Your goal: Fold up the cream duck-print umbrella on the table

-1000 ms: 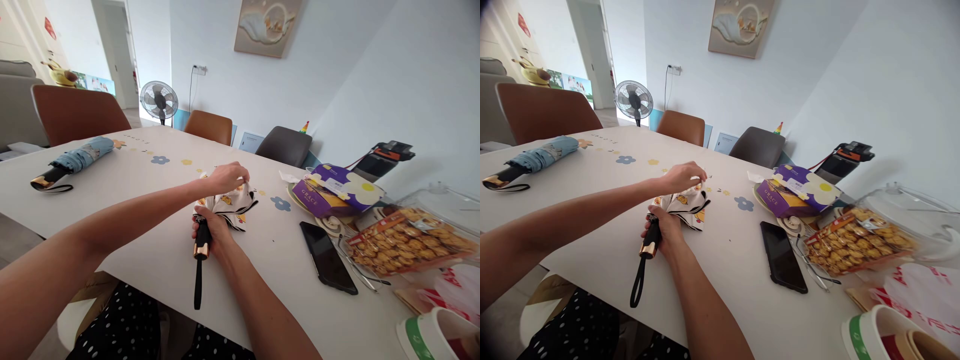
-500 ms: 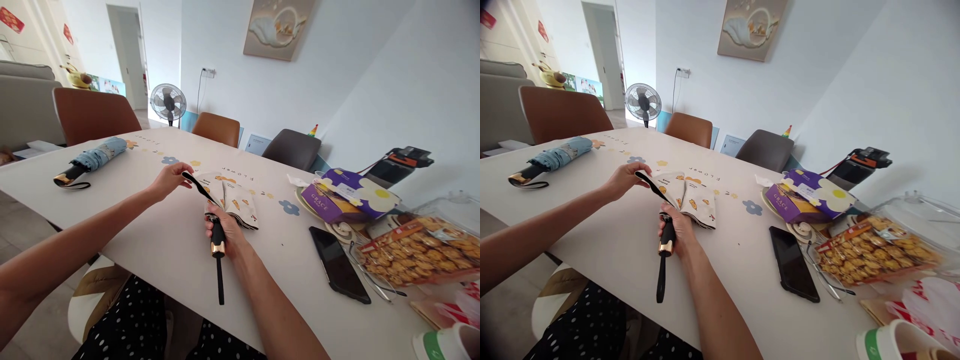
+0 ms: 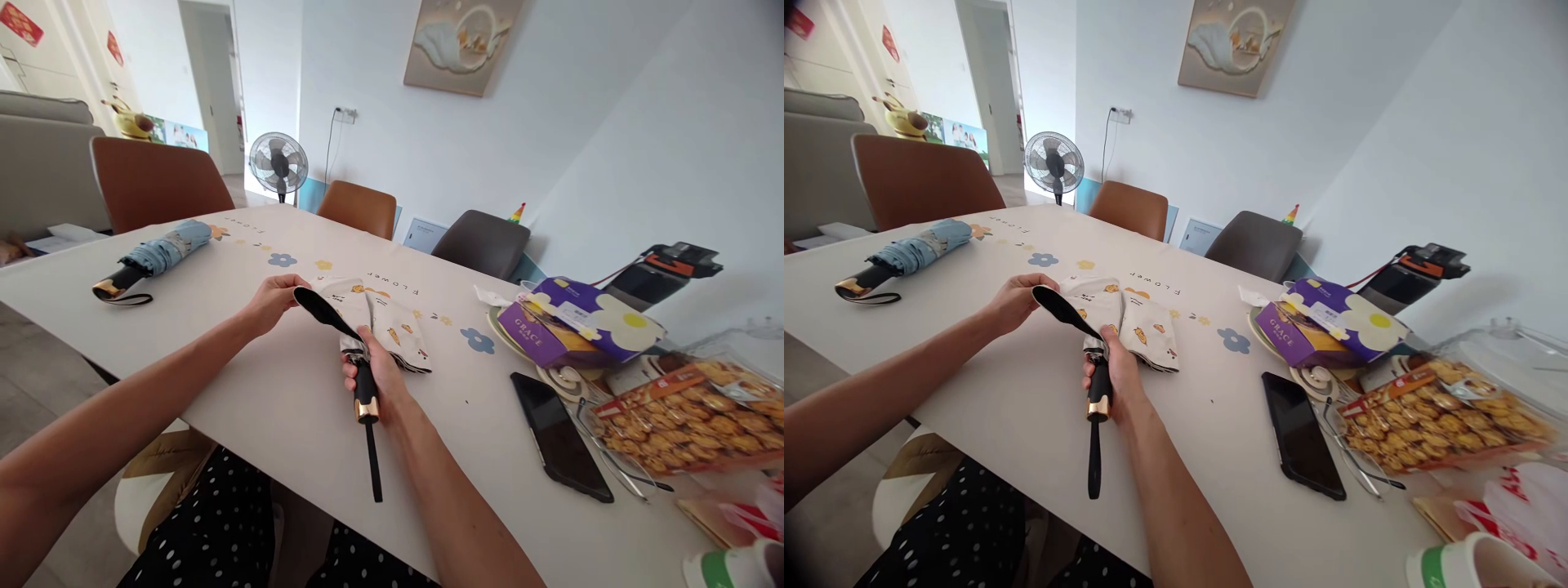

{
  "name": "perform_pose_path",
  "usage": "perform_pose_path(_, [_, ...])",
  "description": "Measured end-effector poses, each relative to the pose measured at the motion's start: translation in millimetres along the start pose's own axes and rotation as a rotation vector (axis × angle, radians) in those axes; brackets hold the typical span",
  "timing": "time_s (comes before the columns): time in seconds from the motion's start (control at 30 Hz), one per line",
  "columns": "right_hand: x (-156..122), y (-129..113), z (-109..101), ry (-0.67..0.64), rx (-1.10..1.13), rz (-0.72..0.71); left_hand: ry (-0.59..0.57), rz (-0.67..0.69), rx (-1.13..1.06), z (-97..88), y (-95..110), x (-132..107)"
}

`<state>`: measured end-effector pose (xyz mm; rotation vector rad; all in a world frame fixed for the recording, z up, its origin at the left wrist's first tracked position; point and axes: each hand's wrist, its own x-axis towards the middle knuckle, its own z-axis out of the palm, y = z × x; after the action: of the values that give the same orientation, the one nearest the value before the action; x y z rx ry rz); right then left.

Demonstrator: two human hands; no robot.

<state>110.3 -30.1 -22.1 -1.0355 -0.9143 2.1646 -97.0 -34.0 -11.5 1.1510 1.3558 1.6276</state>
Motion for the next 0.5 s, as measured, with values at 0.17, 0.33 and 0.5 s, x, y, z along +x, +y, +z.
perform_pose_path(0.17, [-6, 0, 9, 0.114, -0.070, -0.020, -0.060, -0.006, 0.150, -10.6, -7, 2])
perform_pose_path(0.33, [-5, 5, 11, 0.199, -0.239, -0.081, 0.170, -0.088, 0.337, -14.9, -15, 12])
perform_pose_path(0.5, [-6, 8, 13, 0.223, -0.340, -0.096, 0.296, 0.053, 0.431, 10.2, -3, -3])
